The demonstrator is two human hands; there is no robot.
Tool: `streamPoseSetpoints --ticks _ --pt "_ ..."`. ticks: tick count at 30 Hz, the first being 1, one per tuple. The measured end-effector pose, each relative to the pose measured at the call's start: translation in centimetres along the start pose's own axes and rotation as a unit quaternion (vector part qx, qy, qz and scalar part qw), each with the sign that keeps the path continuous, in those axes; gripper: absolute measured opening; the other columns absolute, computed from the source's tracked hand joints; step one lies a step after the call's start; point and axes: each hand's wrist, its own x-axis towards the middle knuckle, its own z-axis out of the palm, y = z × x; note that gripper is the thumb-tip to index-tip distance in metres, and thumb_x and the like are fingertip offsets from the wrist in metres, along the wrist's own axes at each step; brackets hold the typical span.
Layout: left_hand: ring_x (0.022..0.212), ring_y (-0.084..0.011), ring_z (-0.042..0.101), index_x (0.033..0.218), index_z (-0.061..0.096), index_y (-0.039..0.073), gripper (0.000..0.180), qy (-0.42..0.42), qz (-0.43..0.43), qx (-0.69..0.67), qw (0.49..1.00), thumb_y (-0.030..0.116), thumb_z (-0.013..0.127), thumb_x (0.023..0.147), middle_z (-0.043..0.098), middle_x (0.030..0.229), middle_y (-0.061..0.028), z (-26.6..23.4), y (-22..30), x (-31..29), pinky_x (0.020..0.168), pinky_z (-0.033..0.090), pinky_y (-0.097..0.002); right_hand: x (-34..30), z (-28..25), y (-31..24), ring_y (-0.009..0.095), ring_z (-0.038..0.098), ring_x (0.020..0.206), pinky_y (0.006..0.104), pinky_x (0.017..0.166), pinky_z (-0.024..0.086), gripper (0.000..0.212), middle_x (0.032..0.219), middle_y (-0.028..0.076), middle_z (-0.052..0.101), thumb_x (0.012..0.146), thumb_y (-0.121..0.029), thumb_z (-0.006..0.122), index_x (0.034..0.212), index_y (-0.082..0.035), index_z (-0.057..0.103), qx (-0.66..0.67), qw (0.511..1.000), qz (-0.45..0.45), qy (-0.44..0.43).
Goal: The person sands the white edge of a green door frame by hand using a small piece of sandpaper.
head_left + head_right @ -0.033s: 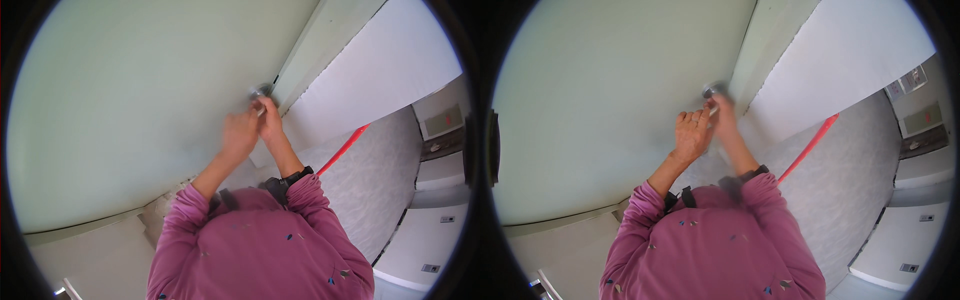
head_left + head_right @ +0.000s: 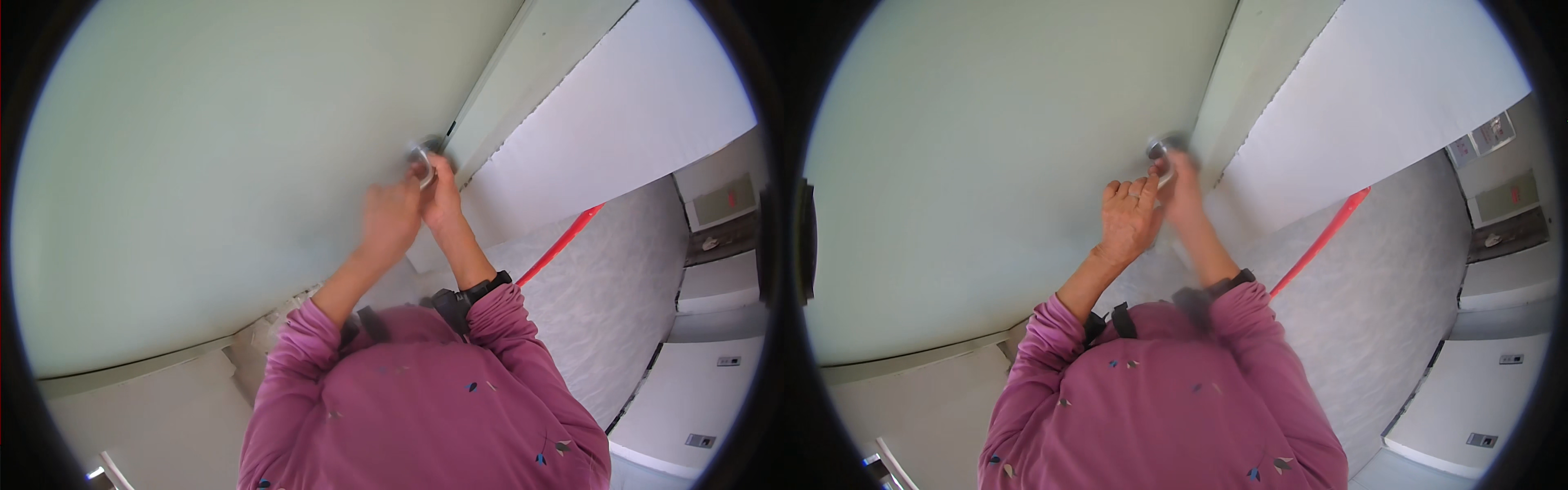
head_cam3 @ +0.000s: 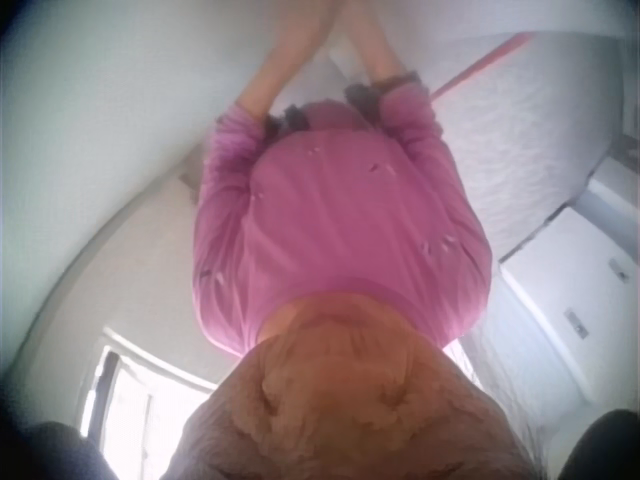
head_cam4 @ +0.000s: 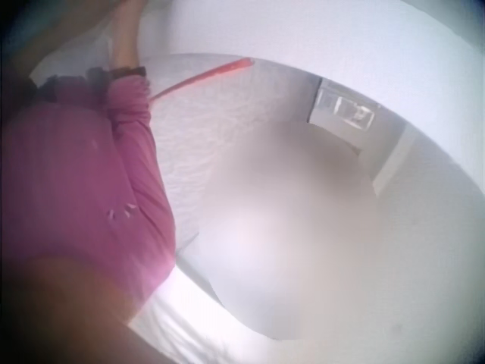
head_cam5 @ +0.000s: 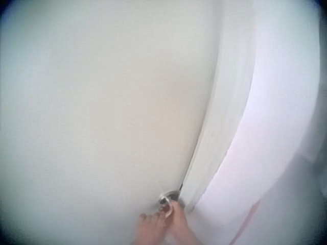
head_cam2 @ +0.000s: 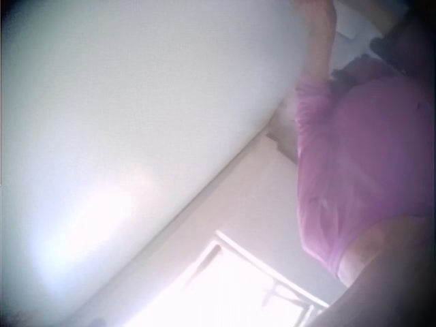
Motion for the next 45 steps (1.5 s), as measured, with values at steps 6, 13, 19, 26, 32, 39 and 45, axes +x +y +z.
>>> streamPoseSetpoints --ticks 6,13,19,26,32,39,45 --pt "0.067 -0.0221 0.049 0.1 0.047 -0.003 0.047 0.018 -0.005 0.021 1.0 0.003 0.059 0.055 0.054 0.084 -0.0103 0.1 0.5 0.2 0.067 0.036 -0.0349 0.9 -0.2 0.0 0.015 0.047 0.066 0.0281 0.058 0.039 0.018 0.071 0.004 0.046 0.072 -0.017 0.055 0.083 -0.006 0.046 -0.072 0.996 -0.031 0.042" --pt "0.067 -0.0226 0.049 0.101 0.047 -0.002 0.047 0.005 -0.013 0.011 1.0 0.003 0.057 0.055 0.053 0.083 -0.0101 0.1 0.1 -0.1 0.067 0.036 -0.0355 -1.1 0.5 -0.4 0.014 0.047 0.066 0.0289 0.058 0.04 0.021 0.072 0.004 0.047 0.075 -0.02 0.054 0.087 -0.006 0.044 -0.089 0.995 -0.035 -0.024" --pt "0.068 -0.0232 0.049 0.106 0.044 -0.002 0.053 0.009 -0.003 -0.003 1.0 0.002 0.058 0.055 0.053 0.084 -0.0108 -0.1 0.2 0.1 0.068 0.036 -0.0359 -0.3 0.9 -0.3 0.014 0.046 0.062 0.0309 0.058 0.04 0.022 0.069 0.004 0.045 0.076 -0.023 0.054 0.088 -0.008 0.043 0.049 0.998 -0.036 0.013" --pt "0.07 -0.0242 0.05 0.105 0.043 -0.002 0.053 -0.021 0.004 -0.019 1.0 0.002 0.058 0.054 0.053 0.086 -0.0114 -0.9 0.0 0.3 0.068 0.036 -0.036 0.6 0.7 -0.3 0.015 0.043 0.055 0.0333 0.059 0.04 0.022 0.063 0.004 0.043 0.075 -0.025 0.057 0.083 -0.01 0.043 0.087 0.996 0.001 0.014" --pt "0.069 -0.0239 0.05 0.107 0.042 -0.001 0.056 -0.054 0.002 -0.02 0.998 0.002 0.059 0.053 0.052 0.085 -0.011 -1.1 -0.1 0.4 0.069 0.036 -0.0355 1.1 0.6 -0.6 0.015 0.043 0.055 0.0346 0.061 0.041 0.023 0.062 0.003 0.043 0.075 -0.026 0.058 0.083 -0.01 0.044 0.122 0.99 0.055 0.044" --pt "0.07 -0.0237 0.05 0.106 0.042 -0.001 0.057 -0.066 -0.011 -0.014 0.998 0.003 0.061 0.053 0.053 0.086 -0.0113 -1.0 0.3 0.6 0.068 0.036 -0.0359 0.9 0.2 -0.8 0.015 0.044 0.055 0.0348 0.062 0.041 0.019 0.062 0.004 0.043 0.075 -0.021 0.056 0.081 -0.008 0.044 0.145 0.987 0.069 0.015" --pt "0.072 -0.0242 0.051 0.109 0.041 -0.001 0.059 -0.065 -0.012 -0.001 0.998 0.006 0.064 0.055 0.053 0.088 -0.0119 -0.9 0.3 0.7 0.069 0.036 -0.0364 0.5 0.8 -1.0 0.014 0.045 0.056 0.0342 0.062 0.042 0.012 0.06 0.003 0.045 0.074 -0.017 0.052 0.075 -0.007 0.045 0.126 0.99 0.053 0.02"
